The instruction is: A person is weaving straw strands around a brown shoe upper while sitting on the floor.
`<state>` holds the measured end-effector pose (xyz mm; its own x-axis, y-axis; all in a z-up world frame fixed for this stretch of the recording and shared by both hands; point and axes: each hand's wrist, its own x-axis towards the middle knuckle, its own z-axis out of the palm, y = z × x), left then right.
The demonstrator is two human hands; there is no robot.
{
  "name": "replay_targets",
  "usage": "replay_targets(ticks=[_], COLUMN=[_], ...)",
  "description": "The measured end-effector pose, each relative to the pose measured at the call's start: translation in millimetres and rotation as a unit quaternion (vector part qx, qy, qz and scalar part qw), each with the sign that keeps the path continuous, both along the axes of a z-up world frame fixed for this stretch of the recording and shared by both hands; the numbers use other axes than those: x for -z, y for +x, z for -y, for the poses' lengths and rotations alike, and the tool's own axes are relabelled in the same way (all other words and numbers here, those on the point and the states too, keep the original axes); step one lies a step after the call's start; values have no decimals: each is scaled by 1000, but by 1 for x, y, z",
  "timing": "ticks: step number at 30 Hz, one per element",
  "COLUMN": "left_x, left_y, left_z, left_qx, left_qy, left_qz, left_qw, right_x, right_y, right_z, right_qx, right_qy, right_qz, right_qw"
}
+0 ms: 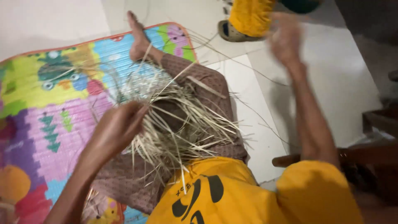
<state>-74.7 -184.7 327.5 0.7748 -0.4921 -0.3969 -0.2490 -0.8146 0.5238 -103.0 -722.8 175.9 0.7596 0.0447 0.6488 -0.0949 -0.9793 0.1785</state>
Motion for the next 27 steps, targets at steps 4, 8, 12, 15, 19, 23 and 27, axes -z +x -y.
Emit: replay_targets(ticks=[4, 8, 12, 15, 19, 23, 27], left_x=[12, 27, 31, 39, 47, 23, 35], left_y=[23, 50, 50, 68, 110, 126, 148], left_z=[69, 113, 104, 81, 28, -24, -82], left_qx=[84, 93, 74, 20, -62, -128, -169], left_qy=[-138, -257, -239, -276, -190, -179, -102], left_qz=[207, 410, 451, 496, 517, 607, 638], left_qw=[965, 870, 857, 823, 832, 764, 745], right_x=[-92, -131, -151, -150, -172, -150, -62], right_y=[5, 2, -21, -38, -93, -160, -161], right_z=[-201, -259, -263, -249, -228, -179, -65], right_qx=[-303, -264, -289, -324, -290, -183, -47], right_qy=[280, 98, 105, 198, 301, 382, 434], right_qz=[-94, -26, -17, -51, -102, -120, -190], right_qw=[906, 959, 952, 924, 903, 898, 879])
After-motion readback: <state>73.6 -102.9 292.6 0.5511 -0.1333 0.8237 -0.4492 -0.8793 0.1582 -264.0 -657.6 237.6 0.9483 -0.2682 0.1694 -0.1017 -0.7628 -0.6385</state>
